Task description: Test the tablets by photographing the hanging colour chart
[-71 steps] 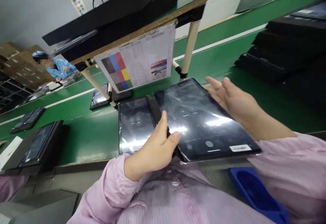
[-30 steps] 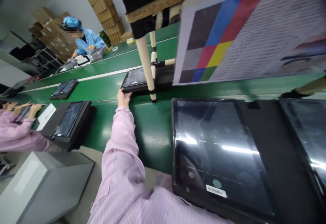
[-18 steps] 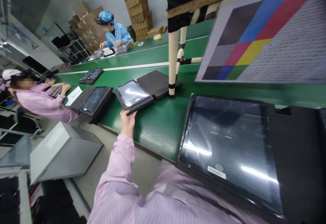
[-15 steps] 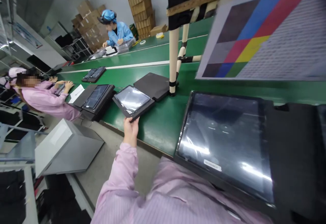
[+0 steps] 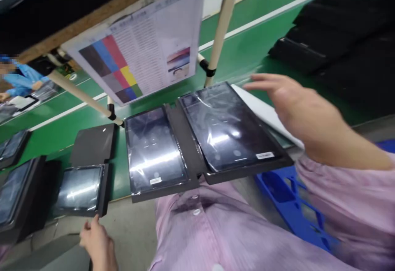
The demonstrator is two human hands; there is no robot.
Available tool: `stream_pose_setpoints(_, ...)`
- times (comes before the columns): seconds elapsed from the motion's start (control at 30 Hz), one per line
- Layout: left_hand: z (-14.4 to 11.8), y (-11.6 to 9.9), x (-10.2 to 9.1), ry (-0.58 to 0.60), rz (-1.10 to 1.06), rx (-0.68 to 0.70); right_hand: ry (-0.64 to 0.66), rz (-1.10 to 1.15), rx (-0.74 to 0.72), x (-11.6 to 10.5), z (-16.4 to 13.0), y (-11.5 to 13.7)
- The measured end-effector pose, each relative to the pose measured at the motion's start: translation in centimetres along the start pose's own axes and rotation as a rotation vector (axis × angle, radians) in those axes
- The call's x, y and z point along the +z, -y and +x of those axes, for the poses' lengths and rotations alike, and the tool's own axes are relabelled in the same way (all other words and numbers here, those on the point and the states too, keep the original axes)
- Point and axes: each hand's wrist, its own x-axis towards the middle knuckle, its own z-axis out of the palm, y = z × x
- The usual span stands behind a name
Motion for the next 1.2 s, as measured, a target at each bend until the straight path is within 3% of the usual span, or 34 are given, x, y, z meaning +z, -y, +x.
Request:
stream_pose_setpoints(0.07,-0.8,-1.2,-0.3,-0.106,0.006,0.071,0.189,-0.286,-0.094,0.5,-0.9,1.2)
stream_pose_setpoints(0.13,-1.9,-2.8,0.0,-0.14,0.01,0.226,0.296,-0.496,-0.168,1.3,-1.5,1.7)
stream_pose_setpoints(0.3,-4.8,-8.8,1.8,0.104,0.121,0.823,0.307,-0.657,-0.234,2.8,-1.4,0.6)
stream_pose_setpoints(0.37,-6.0,-11.7,2.6,0.218,0.209,1.074,0.302,-0.619,-0.255,2.7,-1.4,0.6)
stream_pose_setpoints(0.47,-7.2,-15.7,4.1,0.393,0.414,1.326,0.159,-0.429,-0.301,2.0,-2.0,1.2)
stream_pose_setpoints(0.57,-7.7,-18.0,6.2,0.413,0.587,1.38,0.07,-0.341,-0.251,1.2,-2.9,1.2)
stream_pose_setpoints(0.7,-8.2,-18.9,7.7,0.381,0.75,1.35,0.043,-0.377,-0.245,0.7,-3.9,0.3)
stream_pose_setpoints(0.93,-9.3,-20.0,7.8,0.429,0.582,1.524,0.01,-0.675,-0.243,-0.1,-3.5,-0.9)
stream_pose_setpoints(1.1,-10.5,-20.6,8.5,0.503,0.597,1.587,0.042,-0.646,-0.247,0.1,-3.2,-1.4)
stream_pose_setpoints(1.2,-11.0,-20.9,8.7,0.525,0.638,1.519,0.001,-0.506,-0.221,-0.1,-3.6,-1.4)
